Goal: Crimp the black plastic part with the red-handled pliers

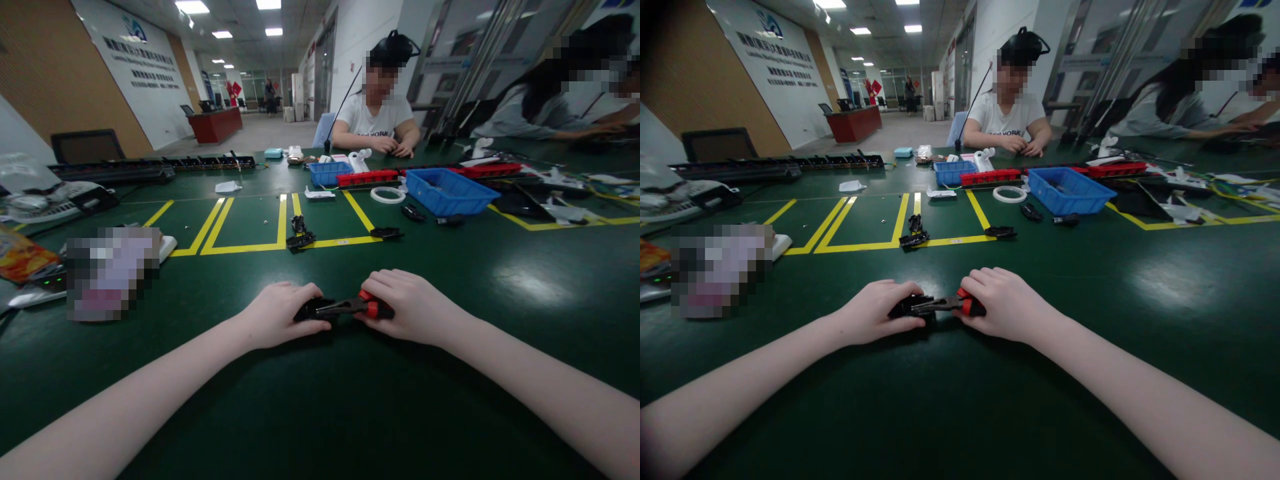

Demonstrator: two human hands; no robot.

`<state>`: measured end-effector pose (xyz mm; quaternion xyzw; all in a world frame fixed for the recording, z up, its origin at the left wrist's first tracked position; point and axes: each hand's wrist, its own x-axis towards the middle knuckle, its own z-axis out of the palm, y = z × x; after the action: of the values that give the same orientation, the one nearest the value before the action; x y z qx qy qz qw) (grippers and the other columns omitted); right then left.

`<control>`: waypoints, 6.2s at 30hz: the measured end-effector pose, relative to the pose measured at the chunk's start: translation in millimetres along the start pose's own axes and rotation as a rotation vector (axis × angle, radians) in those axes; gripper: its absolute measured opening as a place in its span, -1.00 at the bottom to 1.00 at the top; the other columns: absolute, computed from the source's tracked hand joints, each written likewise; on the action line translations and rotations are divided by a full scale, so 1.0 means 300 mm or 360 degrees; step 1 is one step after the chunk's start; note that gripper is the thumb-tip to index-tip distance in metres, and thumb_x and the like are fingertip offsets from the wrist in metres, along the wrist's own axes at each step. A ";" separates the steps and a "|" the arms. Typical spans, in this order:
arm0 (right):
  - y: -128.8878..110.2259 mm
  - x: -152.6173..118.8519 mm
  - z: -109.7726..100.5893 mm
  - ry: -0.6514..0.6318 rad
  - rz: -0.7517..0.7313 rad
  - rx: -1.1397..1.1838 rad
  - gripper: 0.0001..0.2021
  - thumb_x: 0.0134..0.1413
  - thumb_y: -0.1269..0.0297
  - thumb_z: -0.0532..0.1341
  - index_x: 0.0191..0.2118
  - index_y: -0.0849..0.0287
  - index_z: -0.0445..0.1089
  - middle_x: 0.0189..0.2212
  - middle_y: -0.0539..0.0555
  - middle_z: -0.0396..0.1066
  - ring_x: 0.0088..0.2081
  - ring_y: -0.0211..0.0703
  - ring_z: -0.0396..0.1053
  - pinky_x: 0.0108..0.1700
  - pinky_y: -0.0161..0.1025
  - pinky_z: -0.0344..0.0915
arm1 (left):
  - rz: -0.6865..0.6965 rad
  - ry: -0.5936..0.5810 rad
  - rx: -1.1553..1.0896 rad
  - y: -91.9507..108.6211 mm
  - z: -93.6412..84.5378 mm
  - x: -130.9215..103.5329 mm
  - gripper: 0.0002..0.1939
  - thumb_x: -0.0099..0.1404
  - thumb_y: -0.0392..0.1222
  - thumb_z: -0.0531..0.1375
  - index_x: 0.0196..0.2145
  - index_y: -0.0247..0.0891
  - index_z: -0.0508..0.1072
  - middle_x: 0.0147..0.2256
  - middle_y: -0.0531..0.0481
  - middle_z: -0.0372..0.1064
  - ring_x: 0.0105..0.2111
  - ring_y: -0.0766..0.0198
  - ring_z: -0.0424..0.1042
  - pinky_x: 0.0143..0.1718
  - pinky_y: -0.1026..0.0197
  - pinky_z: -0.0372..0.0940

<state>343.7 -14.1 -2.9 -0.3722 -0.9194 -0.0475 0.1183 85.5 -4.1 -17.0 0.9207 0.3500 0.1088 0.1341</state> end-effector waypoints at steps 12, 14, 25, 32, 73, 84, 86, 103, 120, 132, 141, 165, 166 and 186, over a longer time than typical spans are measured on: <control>-0.014 -0.002 0.004 -0.0022 0.0001 0.0016 -0.84 0.03 0.21 0.24 -0.35 0.18 0.34 -0.37 0.10 0.41 -0.40 -0.17 0.33 -0.36 -0.25 0.21 | 0.0006 -0.0006 0.0027 0.000 0.003 0.003 -0.61 0.31 0.16 0.12 -0.10 -0.19 0.32 -0.34 0.01 0.40 -0.39 0.22 0.38 -0.39 0.24 0.19; -0.014 -0.003 0.006 -0.0014 0.0013 -0.0004 -0.83 0.03 0.19 0.24 -0.33 0.19 0.34 -0.37 0.11 0.42 -0.40 -0.16 0.33 -0.36 -0.24 0.20 | 0.0002 -0.0015 0.0019 0.001 0.002 0.004 -0.60 0.31 0.17 0.11 -0.10 -0.19 0.32 -0.35 0.01 0.40 -0.39 0.22 0.38 -0.39 0.24 0.18; 0.005 -0.008 -0.005 0.0174 0.0082 -0.0020 -0.75 0.06 0.10 0.20 -0.24 0.19 0.37 -0.28 0.14 0.46 -0.27 -0.07 0.39 -0.25 -0.17 0.24 | -0.0007 -0.0028 -0.0007 0.003 -0.006 0.003 -0.59 0.31 0.20 0.09 -0.14 -0.20 0.35 -0.38 0.02 0.40 -0.41 0.22 0.38 -0.40 0.24 0.16; -0.005 -0.009 0.007 0.0095 0.0086 -0.0041 -0.73 0.05 0.11 0.22 -0.21 0.20 0.37 -0.26 0.13 0.46 -0.25 -0.06 0.38 -0.25 -0.17 0.24 | 0.0029 -0.0017 0.0007 0.003 -0.006 0.003 -0.60 0.32 0.18 0.09 -0.13 -0.19 0.35 -0.39 0.03 0.40 -0.41 0.23 0.38 -0.39 0.24 0.16; 0.006 -0.008 -0.006 0.0058 -0.0004 -0.0106 -0.73 0.07 0.07 0.21 -0.28 0.20 0.38 -0.32 0.14 0.45 -0.34 -0.11 0.37 -0.32 -0.20 0.19 | -0.0140 0.0040 0.0019 -0.007 -0.002 -0.001 -0.52 0.26 0.31 0.07 -0.23 -0.20 0.37 -0.43 0.03 0.38 -0.46 0.25 0.35 -0.48 0.29 0.07; -0.001 -0.007 -0.008 0.0040 0.0064 -0.0009 -0.76 0.05 0.11 0.23 -0.29 0.20 0.37 -0.34 0.13 0.45 -0.35 -0.12 0.37 -0.33 -0.20 0.23 | -0.0112 0.0055 0.0040 -0.008 0.000 -0.005 -0.52 0.30 0.27 0.06 -0.10 -0.18 0.34 -0.34 0.00 0.44 -0.39 0.21 0.41 -0.41 0.25 0.16; 0.000 -0.007 -0.006 0.0040 0.0059 -0.0005 -0.77 0.05 0.12 0.23 -0.30 0.19 0.36 -0.34 0.12 0.44 -0.37 -0.13 0.36 -0.35 -0.22 0.22 | -0.0113 0.0053 0.0038 -0.009 0.001 -0.006 -0.53 0.30 0.26 0.05 -0.08 -0.17 0.34 -0.33 0.00 0.44 -0.38 0.21 0.41 -0.42 0.26 0.16; -0.005 0.001 0.003 0.0019 0.0058 0.0017 -0.79 0.05 0.15 0.22 -0.29 0.19 0.34 -0.34 0.11 0.41 -0.37 -0.13 0.35 -0.36 -0.22 0.23 | -0.0137 0.0047 0.0082 -0.007 0.002 -0.002 -0.57 0.33 0.25 0.02 -0.23 -0.20 0.29 -0.44 0.04 0.36 -0.46 0.23 0.36 -0.46 0.26 0.10; 0.005 0.001 0.007 0.0071 -0.0020 -0.0058 -0.81 0.04 0.20 0.22 -0.28 0.21 0.34 -0.35 0.13 0.41 -0.36 -0.12 0.33 -0.34 -0.20 0.25 | -0.0136 0.0084 0.0182 -0.014 0.011 0.001 -0.56 0.32 0.26 0.03 -0.20 -0.20 0.27 -0.45 0.04 0.34 -0.47 0.21 0.35 -0.48 0.26 0.06; 0.007 -0.004 0.013 0.0162 0.0024 -0.0037 -0.79 0.06 0.16 0.21 -0.28 0.21 0.35 -0.34 0.13 0.42 -0.35 -0.12 0.34 -0.32 -0.20 0.21 | -0.0161 0.0078 0.0117 -0.013 0.011 -0.002 -0.56 0.33 0.26 0.02 -0.19 -0.19 0.27 -0.43 0.03 0.37 -0.46 0.22 0.36 -0.47 0.26 0.09; 0.000 0.007 0.040 0.0219 0.0082 0.0180 -0.60 0.05 -0.08 0.21 -0.23 0.20 0.35 -0.28 0.15 0.42 -0.32 -0.09 0.37 -0.31 -0.18 0.25 | -0.0190 0.0046 0.0090 -0.005 0.001 -0.002 -0.56 0.31 0.26 0.03 -0.22 -0.19 0.29 -0.42 0.02 0.39 -0.45 0.21 0.38 -0.48 0.25 0.13; 0.019 0.005 0.050 0.0331 0.0074 0.0131 -0.60 0.05 -0.07 0.21 -0.21 0.20 0.37 -0.25 0.17 0.45 -0.28 -0.07 0.39 -0.28 -0.15 0.29 | -0.0303 0.0120 -0.0092 -0.010 -0.006 -0.003 -0.58 0.30 0.18 0.08 -0.07 -0.19 0.33 -0.27 -0.02 0.46 -0.36 0.19 0.46 -0.40 0.22 0.27; 0.019 0.005 0.049 0.0326 0.0074 0.0133 -0.60 0.05 -0.07 0.21 -0.21 0.21 0.37 -0.25 0.18 0.45 -0.29 -0.07 0.39 -0.28 -0.15 0.29 | -0.0302 0.0121 -0.0087 -0.011 -0.005 -0.003 -0.57 0.31 0.19 0.07 -0.07 -0.19 0.33 -0.28 -0.02 0.46 -0.37 0.19 0.46 -0.41 0.22 0.27; 0.010 0.006 0.044 0.0231 -0.0004 0.0113 -0.70 0.07 0.04 0.21 -0.25 0.20 0.33 -0.32 0.16 0.42 -0.32 -0.08 0.35 -0.31 -0.17 0.28 | -0.0233 0.0038 0.0072 -0.013 -0.003 0.004 -0.53 0.34 0.27 -0.04 -0.22 -0.21 0.33 -0.43 0.02 0.38 -0.47 0.22 0.36 -0.47 0.26 0.11</control>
<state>342.2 -8.4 -15.2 -0.3623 -0.9099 -0.0417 0.1977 83.6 -0.3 -17.2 0.8941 0.4204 0.1017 0.1166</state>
